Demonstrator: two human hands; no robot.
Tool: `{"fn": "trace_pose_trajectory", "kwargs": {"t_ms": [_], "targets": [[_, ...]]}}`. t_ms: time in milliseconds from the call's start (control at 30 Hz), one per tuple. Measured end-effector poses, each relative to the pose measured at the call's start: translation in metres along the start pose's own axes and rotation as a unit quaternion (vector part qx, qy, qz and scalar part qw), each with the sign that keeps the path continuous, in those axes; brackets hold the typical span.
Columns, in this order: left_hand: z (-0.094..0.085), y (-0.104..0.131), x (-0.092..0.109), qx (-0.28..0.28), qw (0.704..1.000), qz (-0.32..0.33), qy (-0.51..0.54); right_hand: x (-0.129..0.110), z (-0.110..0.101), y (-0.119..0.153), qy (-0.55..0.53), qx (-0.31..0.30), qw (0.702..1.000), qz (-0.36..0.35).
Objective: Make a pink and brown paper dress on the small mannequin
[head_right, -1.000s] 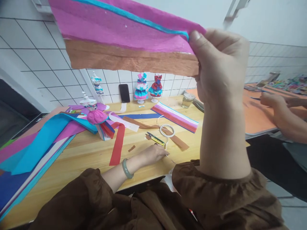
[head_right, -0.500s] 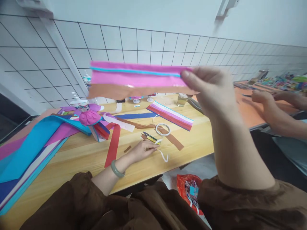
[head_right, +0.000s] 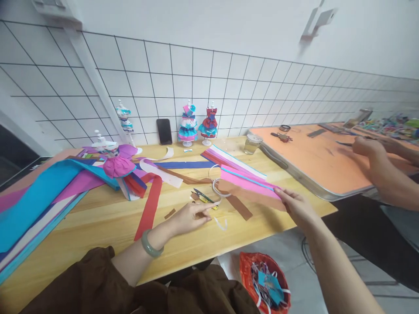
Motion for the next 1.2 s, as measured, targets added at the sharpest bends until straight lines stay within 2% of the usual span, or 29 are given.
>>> {"fn": "trace_pose_trajectory", "kwargs": {"t_ms": [100,200,267,333,433,500,633,733,900,1000,1133,1200], "targets": [[-0.003,-0.002,-0.008,0.046,0.996,-0.036,0.069,0.011,0.004,0.005,-0.052,-0.057,0.996,0.038],[-0.012,-0.006,-0.019,0.121,0.970,-0.077,0.195,0.020,0.008,0.010,-0.102,-0.118,0.985,0.074],[-0.022,-0.007,-0.025,0.170,0.933,-0.098,0.303,0.023,0.012,0.014,-0.113,-0.160,0.977,0.084],[-0.031,-0.007,-0.029,0.203,0.877,-0.105,0.422,0.020,0.022,0.018,-0.116,-0.204,0.969,0.081],[-0.038,-0.006,-0.031,0.199,0.808,-0.101,0.546,0.006,0.052,0.025,-0.108,-0.257,0.958,0.068],[-0.039,-0.005,-0.031,0.180,0.792,-0.102,0.574,-0.004,0.079,0.029,-0.102,-0.272,0.955,0.059],[-0.041,-0.003,-0.026,0.145,0.799,-0.091,0.576,-0.013,0.131,0.027,-0.073,-0.264,0.960,0.061],[-0.046,-0.001,-0.017,0.110,0.821,-0.085,0.553,-0.014,0.154,0.022,-0.022,-0.259,0.965,0.048],[-0.063,0.005,-0.001,0.055,0.882,-0.113,0.454,-0.015,0.156,0.018,0.030,-0.268,0.962,0.025],[-0.068,0.006,0.005,0.028,0.902,-0.132,0.410,-0.011,0.152,0.019,0.067,-0.281,0.957,0.028],[-0.051,0.001,0.004,0.023,0.897,-0.137,0.419,-0.004,0.156,0.020,0.119,-0.275,0.954,0.019],[-0.037,-0.002,0.001,0.057,0.890,-0.143,0.430,-0.004,0.157,0.019,0.150,-0.268,0.952,0.007]]}}
Point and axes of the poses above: each hand's wrist, its own y-axis away from the middle knuckle, its own z-axis out of the palm, x = y × z, the point moved 2 cm from there along -y, towards the middle knuckle, and after that the axes turned 7 degrees about -x, right-handed, at the moved point
